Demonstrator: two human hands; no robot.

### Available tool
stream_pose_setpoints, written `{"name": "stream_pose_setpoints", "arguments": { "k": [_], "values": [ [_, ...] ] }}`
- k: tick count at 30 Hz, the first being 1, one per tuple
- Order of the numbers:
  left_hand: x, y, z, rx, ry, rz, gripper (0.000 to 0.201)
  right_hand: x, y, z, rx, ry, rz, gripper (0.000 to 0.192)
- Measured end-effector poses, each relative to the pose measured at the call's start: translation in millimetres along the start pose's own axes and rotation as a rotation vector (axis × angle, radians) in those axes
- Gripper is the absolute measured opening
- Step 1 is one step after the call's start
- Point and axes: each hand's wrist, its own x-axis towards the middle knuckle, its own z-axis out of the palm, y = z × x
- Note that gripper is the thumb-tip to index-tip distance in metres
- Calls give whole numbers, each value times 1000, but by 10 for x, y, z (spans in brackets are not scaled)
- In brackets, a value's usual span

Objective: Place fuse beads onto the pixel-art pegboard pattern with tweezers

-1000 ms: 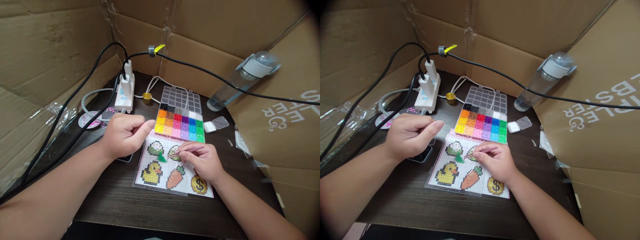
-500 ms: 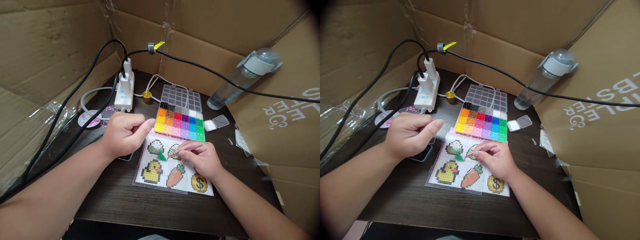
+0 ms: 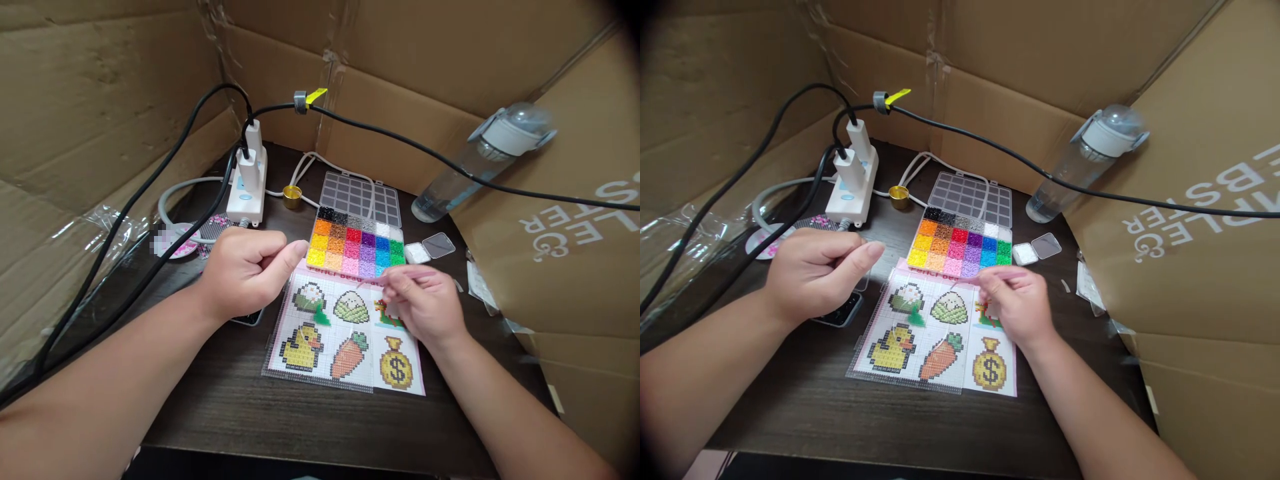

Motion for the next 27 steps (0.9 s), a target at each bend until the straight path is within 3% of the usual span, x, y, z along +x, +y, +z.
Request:
{"name": "stream_pose_setpoints", "arguments": {
  "k": [5, 10, 13, 16, 22, 27],
  "values": [
    [3, -1, 2, 4, -5, 24, 47, 344, -17, -331, 115, 406, -136, 11],
    [14, 14, -7, 23, -9, 21, 48, 451, 16, -368, -26, 505, -156, 12],
    [18, 9, -14, 23, -2, 37, 48, 418, 20, -332, -61, 537, -251, 11],
    [19, 0, -19, 19, 6, 60, 46, 383, 13, -333, -30, 535, -303, 13],
    [30, 14, -66, 27, 3, 74, 45, 370, -9, -291, 174, 437, -106, 19],
    [20, 77, -131, -11, -40, 131, 44, 342, -54, -171, 431, 264, 37, 25]
  ]
}}
